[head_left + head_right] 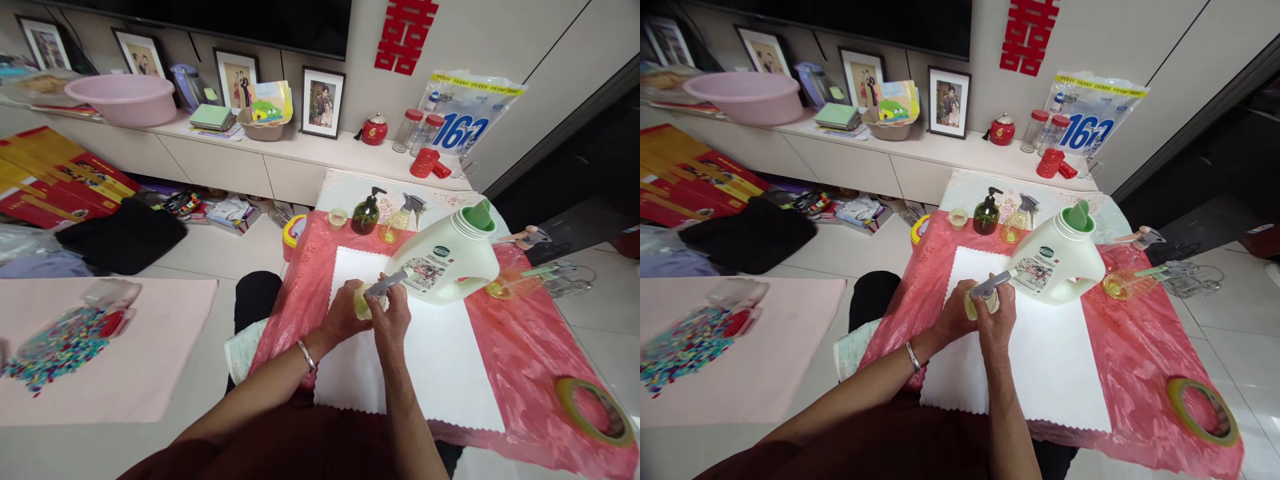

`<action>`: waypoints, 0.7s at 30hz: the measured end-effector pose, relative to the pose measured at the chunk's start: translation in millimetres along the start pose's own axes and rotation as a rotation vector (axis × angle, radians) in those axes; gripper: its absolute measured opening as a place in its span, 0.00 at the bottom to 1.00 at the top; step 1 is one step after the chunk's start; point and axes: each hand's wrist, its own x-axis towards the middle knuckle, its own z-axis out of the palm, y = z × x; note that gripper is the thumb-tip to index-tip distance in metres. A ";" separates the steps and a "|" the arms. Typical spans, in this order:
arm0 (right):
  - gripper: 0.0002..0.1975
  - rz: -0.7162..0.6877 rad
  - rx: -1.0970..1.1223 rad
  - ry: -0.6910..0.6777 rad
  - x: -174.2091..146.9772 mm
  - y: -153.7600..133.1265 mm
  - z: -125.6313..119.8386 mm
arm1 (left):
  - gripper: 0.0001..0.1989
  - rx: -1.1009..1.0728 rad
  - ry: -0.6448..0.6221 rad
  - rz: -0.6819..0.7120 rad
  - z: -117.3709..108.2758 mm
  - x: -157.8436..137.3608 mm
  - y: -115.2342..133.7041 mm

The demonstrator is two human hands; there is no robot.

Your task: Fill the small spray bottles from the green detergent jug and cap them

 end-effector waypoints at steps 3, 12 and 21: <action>0.25 0.021 -0.026 0.126 -7.7 3.0 9.9 | 0.13 0.031 0.021 0.044 2.1 -0.7 -2.5; 0.19 0.012 -0.071 0.084 -5.7 -6.0 -1.1 | 0.13 0.063 -0.009 0.049 2.8 -0.7 -3.8; 0.20 -0.065 -0.080 -0.060 6.1 -17.7 -13.0 | 0.19 -0.033 0.008 -0.062 4.6 -4.0 -6.6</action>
